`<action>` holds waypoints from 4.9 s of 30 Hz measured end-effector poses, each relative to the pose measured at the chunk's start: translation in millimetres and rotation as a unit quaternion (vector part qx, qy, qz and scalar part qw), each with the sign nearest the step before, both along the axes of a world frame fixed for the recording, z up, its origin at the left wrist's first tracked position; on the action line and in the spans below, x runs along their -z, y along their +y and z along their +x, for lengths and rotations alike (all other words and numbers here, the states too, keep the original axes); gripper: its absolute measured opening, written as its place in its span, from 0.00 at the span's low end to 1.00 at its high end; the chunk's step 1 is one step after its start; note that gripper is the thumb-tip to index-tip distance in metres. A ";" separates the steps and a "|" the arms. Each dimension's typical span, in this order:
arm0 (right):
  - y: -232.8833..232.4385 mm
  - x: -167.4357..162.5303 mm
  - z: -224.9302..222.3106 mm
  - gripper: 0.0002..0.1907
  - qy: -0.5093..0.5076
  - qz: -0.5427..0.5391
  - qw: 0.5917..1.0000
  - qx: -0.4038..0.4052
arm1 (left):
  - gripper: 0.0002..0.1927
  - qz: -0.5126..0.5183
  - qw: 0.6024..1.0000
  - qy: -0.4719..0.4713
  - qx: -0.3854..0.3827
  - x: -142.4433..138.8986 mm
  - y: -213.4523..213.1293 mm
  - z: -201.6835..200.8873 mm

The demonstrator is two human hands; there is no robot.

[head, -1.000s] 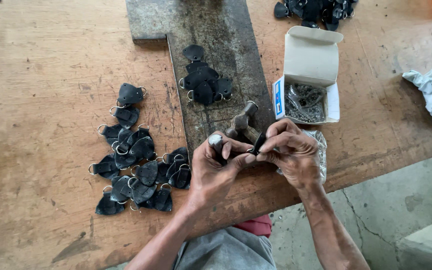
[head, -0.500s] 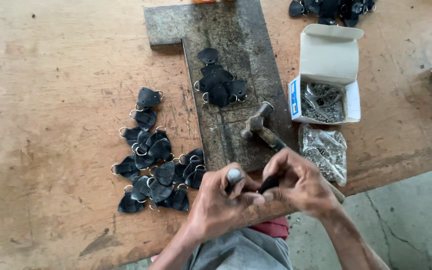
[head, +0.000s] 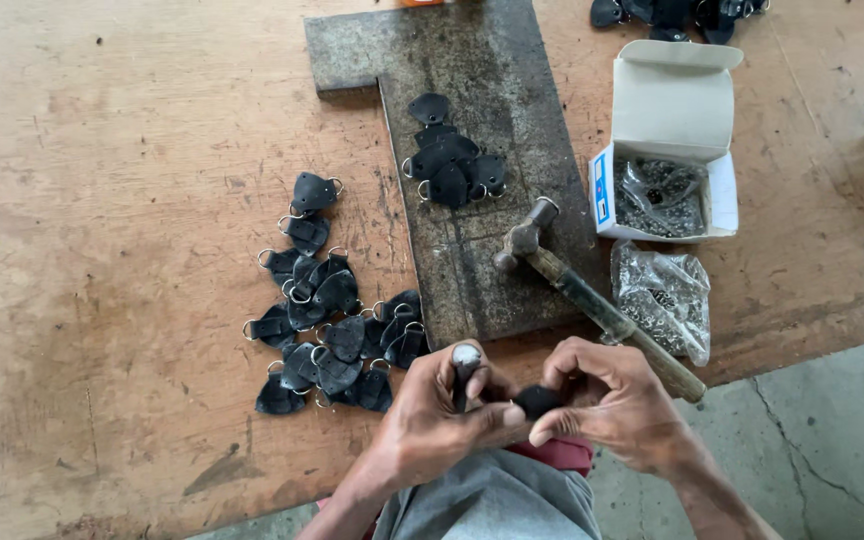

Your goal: The person attaches metal key rings to black leather key fobs. They pick a fob, insert a metal ring and rivet, then use a small punch and a hammer on a wooden block to set the hardware, placing finished fobs in a growing pile on the table.

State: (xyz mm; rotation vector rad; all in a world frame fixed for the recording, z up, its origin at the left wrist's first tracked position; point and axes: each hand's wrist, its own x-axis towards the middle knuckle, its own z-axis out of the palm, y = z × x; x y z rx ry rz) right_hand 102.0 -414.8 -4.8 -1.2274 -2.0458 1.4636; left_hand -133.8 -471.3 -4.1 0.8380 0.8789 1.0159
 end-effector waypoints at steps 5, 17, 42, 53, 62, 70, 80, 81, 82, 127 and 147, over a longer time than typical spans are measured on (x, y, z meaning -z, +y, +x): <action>-3.4 4.8 -8.7 0.14 0.090 -0.006 0.995 0.040 | 0.10 0.155 0.942 0.285 -0.084 -2.6 -6.0 6.7; 42.2 -1.7 -49.1 0.11 -0.040 0.108 0.993 -0.033 | 0.15 -0.017 0.941 0.309 -0.134 2.7 -6.1 -21.8; 24.5 5.5 -64.5 0.34 -0.059 0.243 0.967 -0.044 | 0.08 0.089 0.961 0.200 -0.171 2.0 24.9 -29.2; 49.7 -3.3 -28.8 0.28 -0.215 0.344 0.912 0.067 | 0.09 0.219 0.893 0.349 -0.180 3.6 29.2 -13.8; 58.2 4.4 -19.4 0.18 -0.233 0.320 0.914 0.087 | 0.14 0.313 0.834 0.404 -0.207 14.6 20.8 -3.7; 22.2 -50.7 13.4 0.16 -0.165 0.005 0.977 0.138 | 0.14 0.312 0.820 0.435 -0.201 17.6 19.3 -0.1; -0.9 -88.6 35.6 0.12 -0.044 0.183 0.979 0.075 | 0.13 0.346 0.786 0.455 -0.236 27.5 23.8 5.0; -3.9 -95.9 47.8 0.09 0.106 0.225 0.964 0.094 | 0.12 0.339 0.790 0.457 -0.228 28.0 23.7 5.1; 0.3 -111.7 66.4 0.09 0.189 0.195 0.960 0.063 | 0.12 0.330 0.795 0.459 -0.221 28.6 23.0 5.2; 45.5 -19.1 -89.8 0.11 -0.041 0.128 0.989 -0.065 | 0.14 0.179 0.861 0.456 -0.132 3.7 30.3 -63.5; 95.4 -16.4 -106.9 0.12 -0.071 0.381 0.916 -0.102 | 0.21 0.128 0.846 0.445 -0.264 4.6 26.6 -60.9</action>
